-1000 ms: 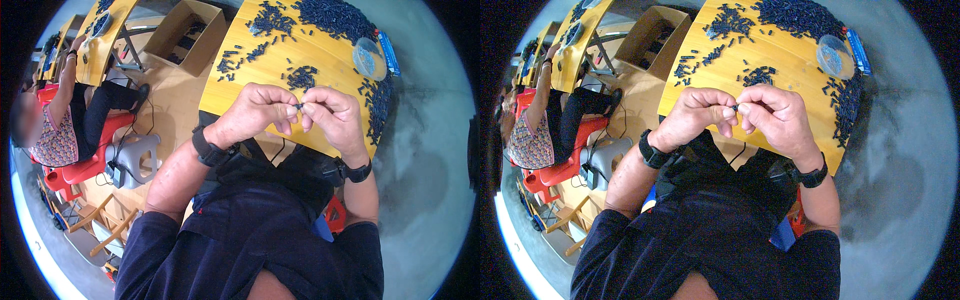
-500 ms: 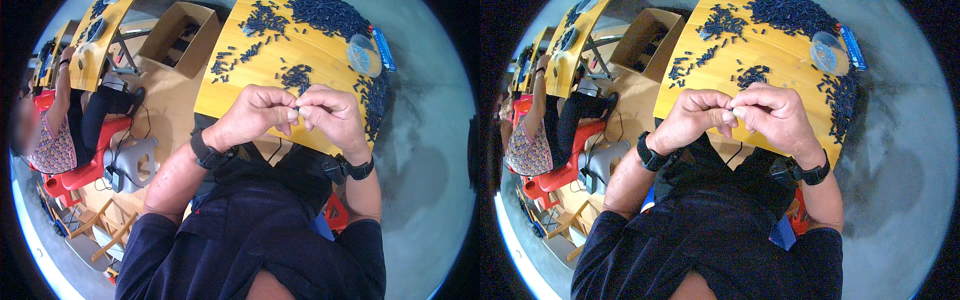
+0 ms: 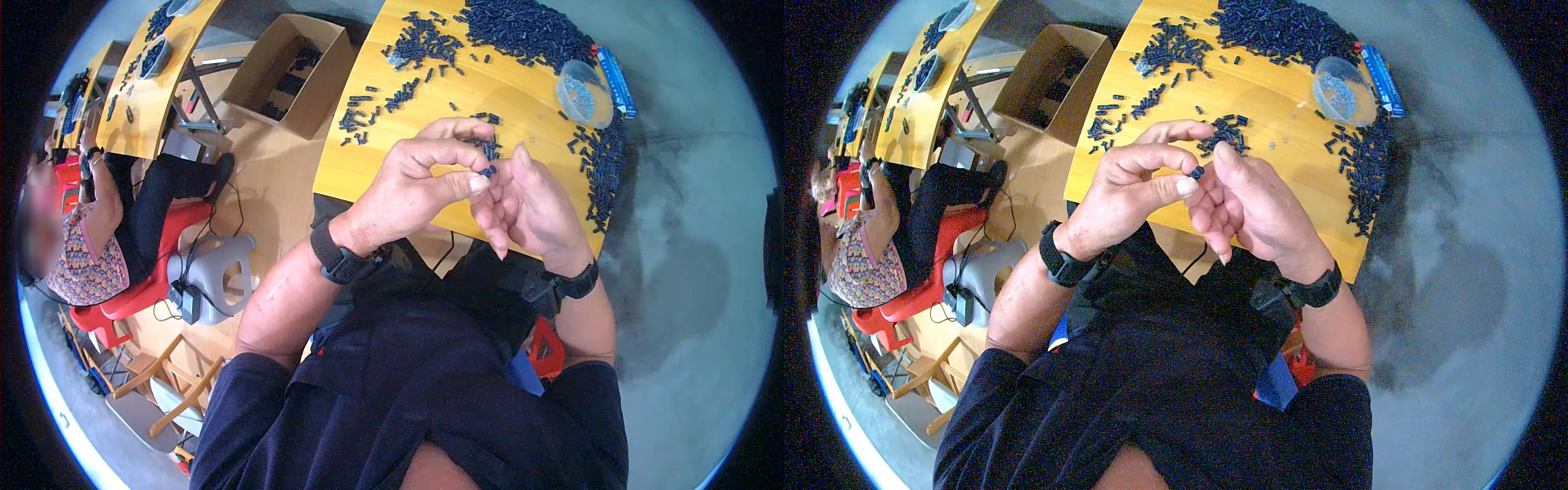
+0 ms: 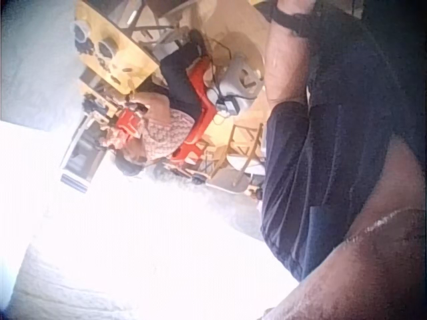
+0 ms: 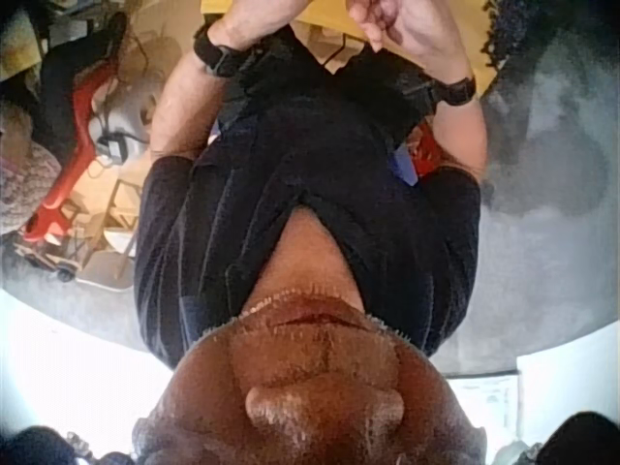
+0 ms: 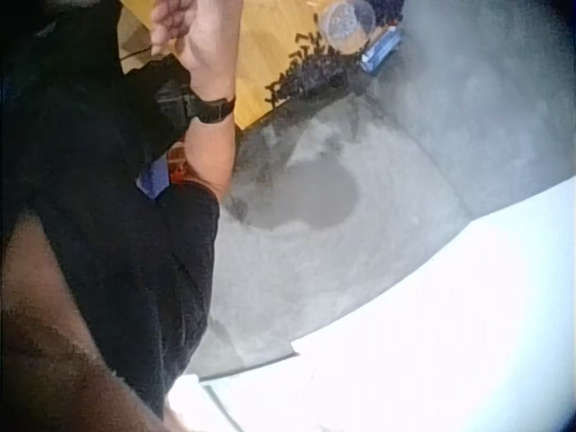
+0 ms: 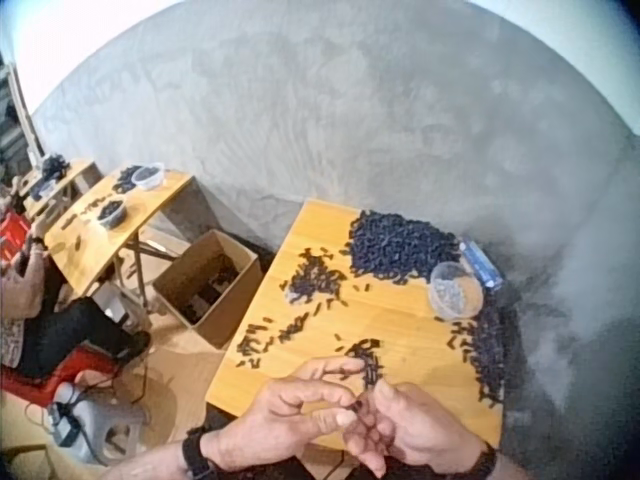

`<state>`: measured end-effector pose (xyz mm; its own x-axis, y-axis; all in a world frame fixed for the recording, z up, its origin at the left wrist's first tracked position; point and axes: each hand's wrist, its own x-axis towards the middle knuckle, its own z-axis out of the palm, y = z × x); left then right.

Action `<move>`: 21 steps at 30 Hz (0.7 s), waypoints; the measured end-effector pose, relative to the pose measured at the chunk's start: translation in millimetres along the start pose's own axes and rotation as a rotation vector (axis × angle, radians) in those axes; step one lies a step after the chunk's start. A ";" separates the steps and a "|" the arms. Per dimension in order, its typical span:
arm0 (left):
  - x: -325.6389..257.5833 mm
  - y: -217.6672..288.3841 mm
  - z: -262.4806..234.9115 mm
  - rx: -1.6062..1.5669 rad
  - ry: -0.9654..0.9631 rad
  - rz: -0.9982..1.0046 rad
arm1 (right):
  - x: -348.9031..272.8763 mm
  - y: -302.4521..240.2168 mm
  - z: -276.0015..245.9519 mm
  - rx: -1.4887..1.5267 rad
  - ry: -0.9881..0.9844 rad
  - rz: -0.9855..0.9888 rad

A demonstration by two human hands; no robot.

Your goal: Assembling small blue and yellow plastic components by hand at a workstation.

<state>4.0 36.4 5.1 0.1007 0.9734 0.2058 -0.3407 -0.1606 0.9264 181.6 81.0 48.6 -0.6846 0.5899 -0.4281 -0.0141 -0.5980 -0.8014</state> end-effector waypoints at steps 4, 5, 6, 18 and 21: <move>-1.2 1.5 2.2 -0.043 -0.008 -0.064 | 3.3 4.0 2.3 0.079 -0.095 0.057; -1.1 2.5 2.8 -0.043 -0.009 -0.063 | 3.4 5.0 1.6 0.079 -0.095 0.057; -0.9 3.6 3.5 -0.029 -0.017 -0.062 | 3.3 6.4 0.6 0.107 -0.113 0.075; -2.4 10.6 1.6 -0.081 -0.124 -0.130 | 8.4 20.3 1.1 0.266 -0.291 0.211; -4.6 10.4 1.2 -0.141 -0.114 -0.199 | 5.2 26.4 8.3 0.321 -0.220 0.223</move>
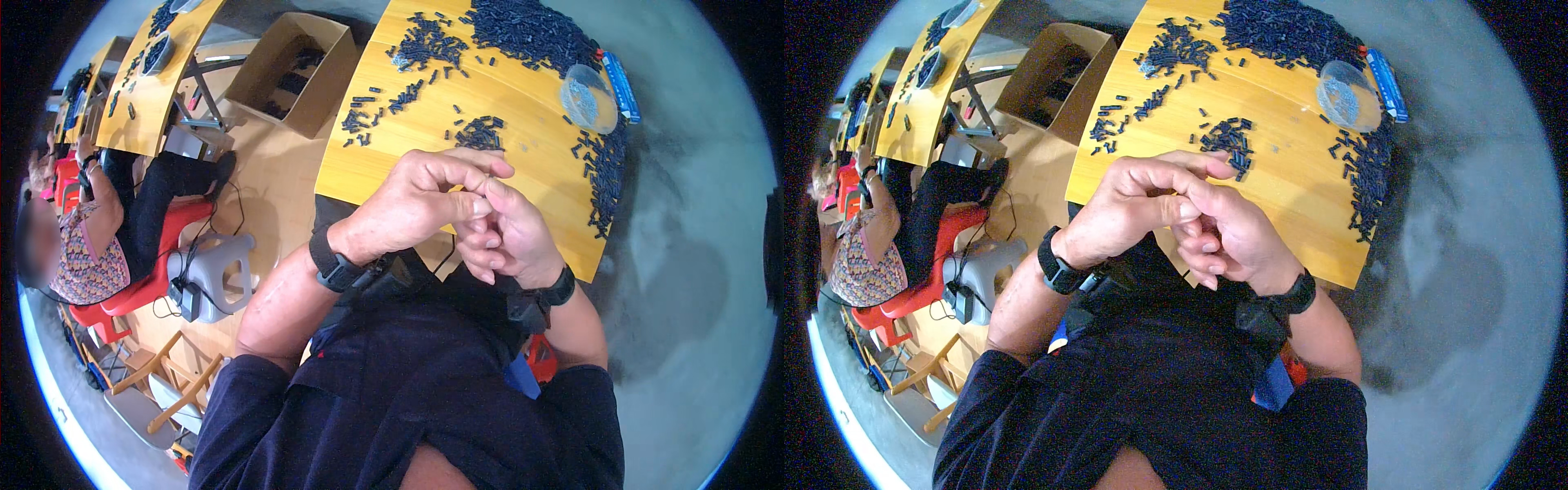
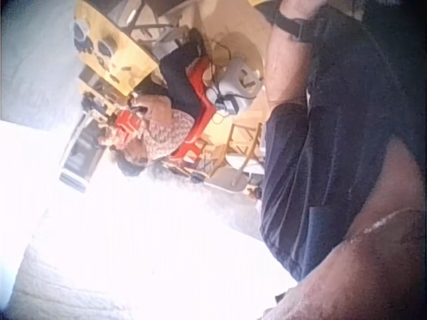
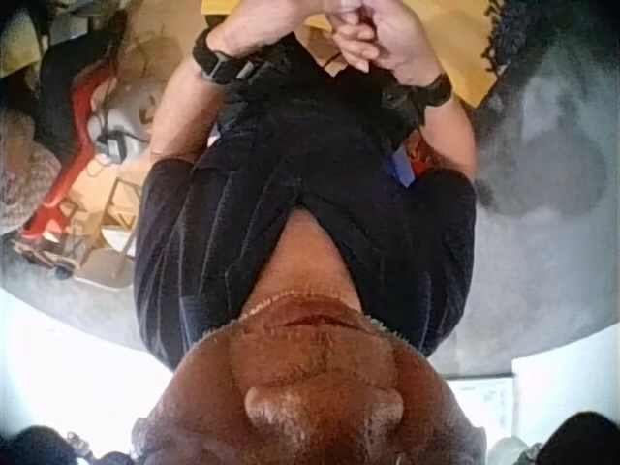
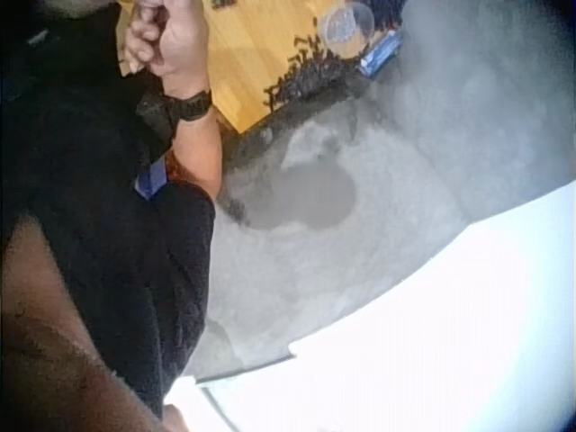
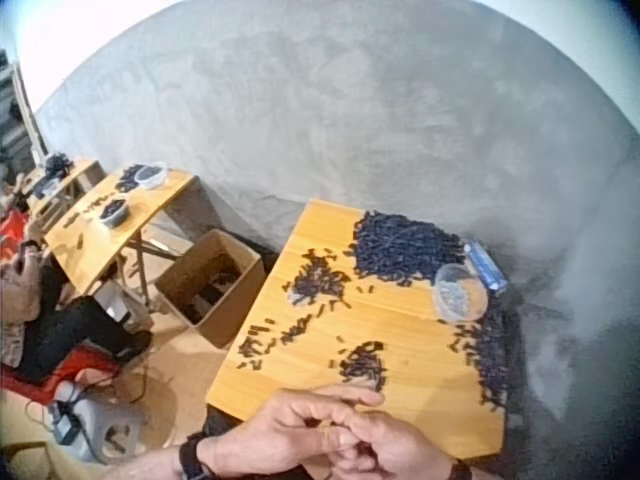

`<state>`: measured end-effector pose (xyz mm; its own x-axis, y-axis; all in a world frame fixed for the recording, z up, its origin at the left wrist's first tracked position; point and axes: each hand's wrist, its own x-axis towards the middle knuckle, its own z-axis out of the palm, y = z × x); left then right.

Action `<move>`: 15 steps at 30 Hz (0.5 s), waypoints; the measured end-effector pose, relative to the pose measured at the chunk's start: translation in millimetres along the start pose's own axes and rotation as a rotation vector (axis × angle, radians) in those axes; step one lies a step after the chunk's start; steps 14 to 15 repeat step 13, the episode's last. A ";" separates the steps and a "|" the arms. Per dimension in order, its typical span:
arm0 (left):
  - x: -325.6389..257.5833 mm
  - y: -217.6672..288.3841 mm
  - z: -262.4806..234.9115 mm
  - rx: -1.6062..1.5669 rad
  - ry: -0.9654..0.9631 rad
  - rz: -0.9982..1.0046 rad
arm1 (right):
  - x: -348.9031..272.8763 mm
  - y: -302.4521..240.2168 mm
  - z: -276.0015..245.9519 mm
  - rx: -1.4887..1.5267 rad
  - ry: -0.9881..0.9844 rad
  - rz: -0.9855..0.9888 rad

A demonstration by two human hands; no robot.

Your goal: Assembling small blue and yellow plastic components by hand at a workstation.

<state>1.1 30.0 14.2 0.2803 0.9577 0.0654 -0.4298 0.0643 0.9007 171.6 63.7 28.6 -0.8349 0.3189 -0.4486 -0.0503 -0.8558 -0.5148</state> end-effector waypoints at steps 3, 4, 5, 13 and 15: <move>-3.8 -0.6 -2.7 -0.045 -0.012 -0.059 | 1.2 11.3 5.5 0.075 0.084 -0.018; -5.3 -0.4 -3.6 -0.040 -0.030 -0.065 | 2.7 14.5 7.1 0.114 0.122 -0.029; -6.3 1.0 -2.9 -0.077 -0.009 -0.119 | 4.7 15.4 9.8 0.116 0.038 -0.070; -19.5 1.8 -13.5 -0.040 0.013 -0.297 | 11.4 41.8 2.7 0.265 0.108 0.009; -19.5 1.8 -13.5 -0.040 0.013 -0.297 | 11.4 41.8 2.7 0.265 0.108 0.009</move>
